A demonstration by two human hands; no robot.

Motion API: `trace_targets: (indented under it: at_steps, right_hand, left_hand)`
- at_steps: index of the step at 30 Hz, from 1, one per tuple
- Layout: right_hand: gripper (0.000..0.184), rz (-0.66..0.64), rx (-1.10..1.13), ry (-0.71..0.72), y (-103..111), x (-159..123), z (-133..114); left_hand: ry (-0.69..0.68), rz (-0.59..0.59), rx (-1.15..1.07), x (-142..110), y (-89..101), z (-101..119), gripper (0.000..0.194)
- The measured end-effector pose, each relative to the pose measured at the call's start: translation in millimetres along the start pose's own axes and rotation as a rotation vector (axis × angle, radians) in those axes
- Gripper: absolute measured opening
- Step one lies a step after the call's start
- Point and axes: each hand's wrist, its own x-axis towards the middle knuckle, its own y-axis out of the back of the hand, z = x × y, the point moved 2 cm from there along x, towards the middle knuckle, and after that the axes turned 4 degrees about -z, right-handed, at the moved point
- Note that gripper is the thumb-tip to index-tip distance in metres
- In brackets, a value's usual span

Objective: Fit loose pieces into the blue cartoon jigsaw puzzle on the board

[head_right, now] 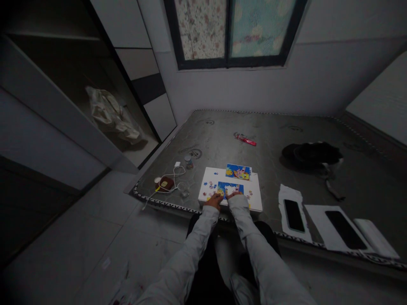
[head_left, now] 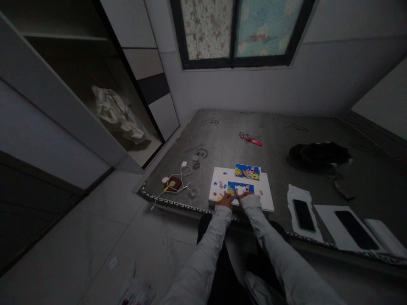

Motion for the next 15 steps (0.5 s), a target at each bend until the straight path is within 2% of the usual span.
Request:
trace_targets:
  at_steps: [4, 8, 11, 13, 15]
  right_hand:
    - [0.038, 0.14, 0.167, 0.0, -6, -32, 37]
    - [0.067, 0.261, 0.3, 0.002, -12, -78, 98]
    - [0.077, 0.303, 0.396, -0.018, -19, -109, 142]
    - [0.08, 0.321, 0.384, -0.043, -24, -123, 160]
    - [0.081, 0.35, 0.316, 0.021, -28, -131, 166]
  left_hand:
    - [0.007, -0.018, 0.033, -1, 4.0, 3, 0.063]
    - [0.013, -0.014, 0.062, 0, 6.8, 4, 0.061]
    - [0.0, 0.017, 0.071, 2, 7.2, 3, 0.057]
    - [0.001, 0.05, 0.064, 4, 6.9, 4, 0.055]
    - [0.009, 0.089, 0.046, 6, 5.9, 7, 0.053]
